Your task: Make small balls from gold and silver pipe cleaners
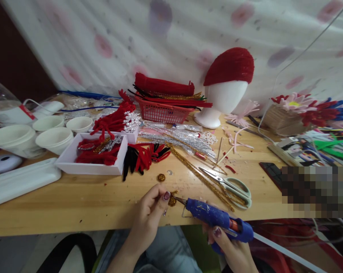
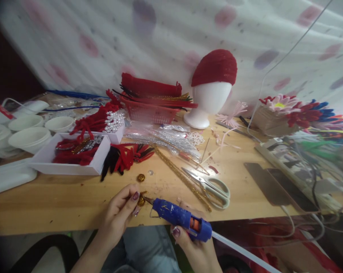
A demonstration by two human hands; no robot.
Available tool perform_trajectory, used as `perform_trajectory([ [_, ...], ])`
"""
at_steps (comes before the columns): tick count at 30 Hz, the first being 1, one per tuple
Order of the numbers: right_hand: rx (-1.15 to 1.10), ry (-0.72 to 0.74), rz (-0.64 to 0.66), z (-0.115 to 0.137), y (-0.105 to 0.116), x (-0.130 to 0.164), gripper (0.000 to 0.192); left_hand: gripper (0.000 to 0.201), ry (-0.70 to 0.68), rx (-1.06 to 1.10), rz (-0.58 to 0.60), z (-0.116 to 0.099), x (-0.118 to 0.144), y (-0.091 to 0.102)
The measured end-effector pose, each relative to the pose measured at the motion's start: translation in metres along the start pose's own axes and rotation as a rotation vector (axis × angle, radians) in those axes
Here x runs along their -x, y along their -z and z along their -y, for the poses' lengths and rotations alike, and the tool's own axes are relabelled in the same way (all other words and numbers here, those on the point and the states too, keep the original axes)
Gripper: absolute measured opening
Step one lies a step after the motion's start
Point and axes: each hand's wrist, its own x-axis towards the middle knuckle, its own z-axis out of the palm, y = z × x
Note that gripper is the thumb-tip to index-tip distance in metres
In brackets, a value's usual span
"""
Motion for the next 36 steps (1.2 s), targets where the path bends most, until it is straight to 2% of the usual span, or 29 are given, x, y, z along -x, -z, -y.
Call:
perform_trajectory([
  [6, -0.021, -0.023, 0.112, 0.014, 0.0, -0.005, 0.053, 0.043, -0.01, 0.003, 0.023, 0.0, 0.001, -0.001],
  [13, -0.053, -0.044, 0.153, 0.01, 0.008, -0.007, 0.048, 0.043, -0.031, 0.014, 0.013, 0.001, 0.002, -0.002],
  [17, -0.058, -0.069, 0.317, 0.014, 0.016, -0.011, 0.041, 0.043, -0.017, 0.005, 0.029, 0.002, 0.0, 0.0],
  [19, -0.026, -0.08, 0.355, 0.016, 0.023, -0.016, 0.039, 0.043, -0.01, 0.001, 0.03, 0.002, 0.0, 0.001],
  [20, 0.018, -0.096, 0.324, 0.015, 0.029, -0.02, 0.039, 0.043, -0.011, 0.0, 0.025, 0.002, 0.0, 0.001],
  [22, 0.16, -0.166, 0.17, 0.01, 0.046, -0.033, 0.039, 0.044, -0.015, 0.009, 0.008, 0.001, 0.0, 0.001],
  [25, 0.395, -0.328, -0.25, -0.005, 0.082, -0.064, 0.048, 0.044, -0.011, 0.03, -0.026, 0.001, 0.001, 0.0],
  [27, 0.474, -0.358, -0.327, -0.015, 0.107, -0.089, 0.052, 0.044, -0.004, 0.043, -0.03, 0.001, 0.001, -0.001],
  [30, 0.522, -0.366, -0.371, -0.027, 0.135, -0.122, 0.05, 0.045, -0.002, 0.06, -0.021, 0.002, 0.001, -0.002],
  [33, 0.583, -0.356, -0.396, -0.035, 0.148, -0.143, 0.045, 0.046, 0.008, 0.045, -0.033, 0.001, 0.001, -0.001],
  [36, 0.655, -0.364, -0.412, -0.039, 0.154, -0.143, 0.044, 0.047, 0.019, 0.049, -0.043, 0.001, 0.001, -0.001],
])
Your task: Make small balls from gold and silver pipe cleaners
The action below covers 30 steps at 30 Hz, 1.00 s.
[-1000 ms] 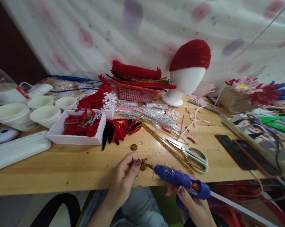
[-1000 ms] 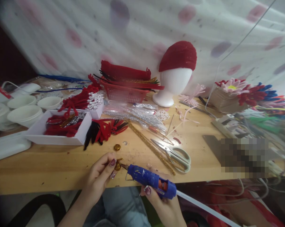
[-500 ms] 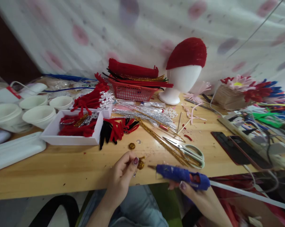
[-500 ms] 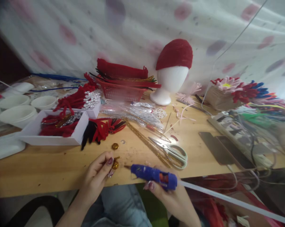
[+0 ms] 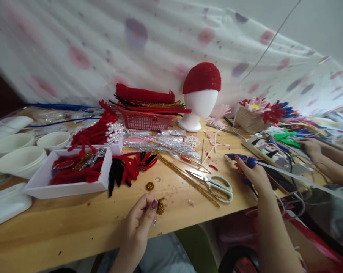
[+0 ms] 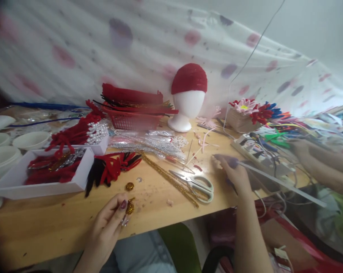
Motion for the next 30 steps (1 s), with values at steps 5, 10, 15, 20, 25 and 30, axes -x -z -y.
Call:
perform_trajectory([
  [5, 0.248, -0.082, -0.131, -0.018, 0.019, 0.042, 0.042, 0.048, 0.019, -0.005, 0.0, 0.001, -0.001, 0.0],
  [10, 0.377, 0.123, -0.055, 0.004, 0.014, 0.08, 0.043, 0.048, 0.024, -0.023, -0.014, 0.0, 0.0, -0.001],
  [15, 0.483, 0.437, 0.157, 0.056, -0.031, 0.035, 0.027, 0.048, 0.042, -0.003, -0.001, -0.004, 0.0, 0.0],
  [20, 0.662, 0.643, 0.307, 0.074, -0.048, -0.006, 0.013, 0.05, 0.059, 0.049, 0.008, -0.003, -0.001, 0.002],
  [25, 0.775, 0.773, 0.353, 0.074, -0.043, -0.012, 0.021, 0.049, 0.056, 0.006, 0.031, -0.002, -0.003, 0.004],
  [30, 0.761, 0.811, 0.312, 0.07, -0.039, -0.016, 0.018, 0.048, 0.069, 0.015, 0.035, -0.005, -0.004, 0.004],
])
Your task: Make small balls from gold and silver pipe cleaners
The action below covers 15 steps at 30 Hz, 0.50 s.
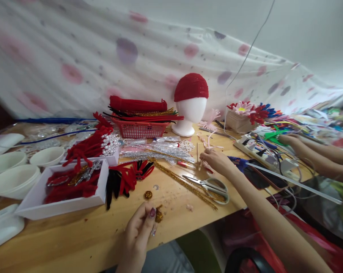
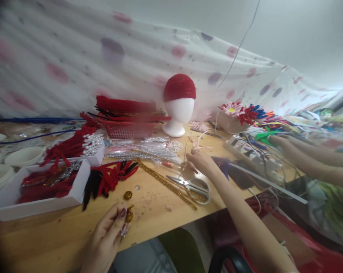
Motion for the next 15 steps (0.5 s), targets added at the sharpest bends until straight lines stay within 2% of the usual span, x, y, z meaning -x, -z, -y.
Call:
perform_trajectory([
  [2, -0.017, -0.037, -0.068, -0.003, 0.002, 0.002, 0.017, 0.047, -0.007, 0.021, -0.005, 0.0, 0.0, -0.001],
  [5, -0.068, -0.116, -0.212, -0.007, 0.007, 0.006, 0.031, 0.048, -0.006, 0.055, -0.008, 0.0, 0.001, -0.003],
  [9, -0.195, -0.216, -0.431, -0.012, 0.019, 0.01, 0.018, 0.05, 0.002, 0.075, 0.0, 0.001, 0.0, -0.003],
  [12, -0.343, -0.321, -0.645, -0.017, 0.03, 0.01, 0.007, 0.049, 0.004, 0.076, -0.015, 0.004, -0.001, -0.003],
  [15, -0.561, -0.423, -0.853, -0.014, 0.045, 0.011, 0.01, 0.049, -0.023, 0.072, -0.019, 0.005, -0.002, -0.003],
])
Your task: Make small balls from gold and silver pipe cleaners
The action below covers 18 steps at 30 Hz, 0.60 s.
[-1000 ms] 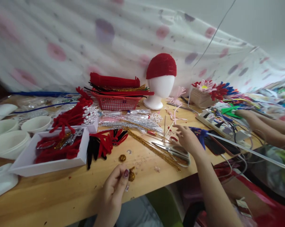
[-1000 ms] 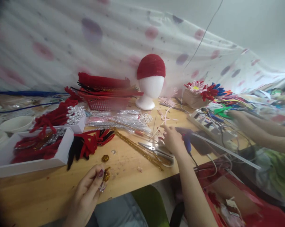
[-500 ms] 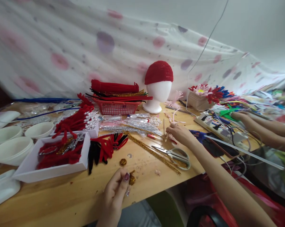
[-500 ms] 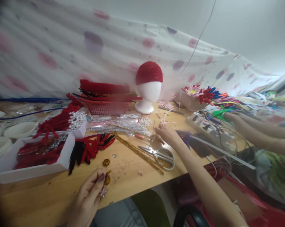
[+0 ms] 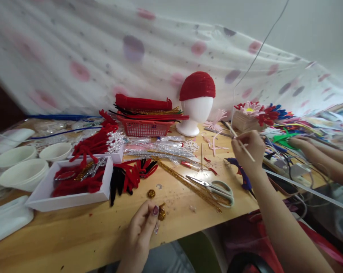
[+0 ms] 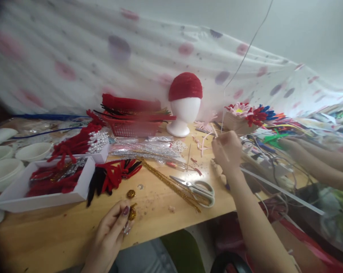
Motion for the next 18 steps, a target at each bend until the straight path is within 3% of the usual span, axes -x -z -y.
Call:
perform_trajectory([
  [3, -0.272, -0.073, 0.035, 0.026, 0.006, 0.014, 0.028, 0.047, -0.026, -0.014, 0.006, -0.001, 0.001, -0.001],
  [6, -0.555, -0.092, 0.284, 0.062, 0.006, 0.053, 0.034, 0.046, -0.017, -0.052, 0.012, -0.003, 0.003, -0.001],
  [7, -0.805, -0.179, 0.4, 0.074, 0.003, 0.069, 0.03, 0.046, -0.012, -0.061, 0.024, -0.004, 0.003, 0.0],
  [8, -1.008, -0.294, 0.428, 0.085, 0.0, 0.086, 0.031, 0.045, -0.006, -0.065, 0.041, -0.005, 0.004, 0.0],
  [10, -1.271, -0.475, 0.498, 0.104, -0.01, 0.116, 0.056, 0.044, -0.01, -0.076, 0.085, -0.007, 0.005, 0.001],
  [14, -1.459, -0.802, 0.673, 0.124, -0.03, 0.151, 0.044, 0.044, -0.019, -0.141, 0.168, -0.012, 0.006, 0.002],
  [18, -1.549, -0.948, 0.604, 0.131, -0.039, 0.167, 0.05, 0.044, 0.0, -0.15, 0.193, -0.015, 0.006, 0.003],
])
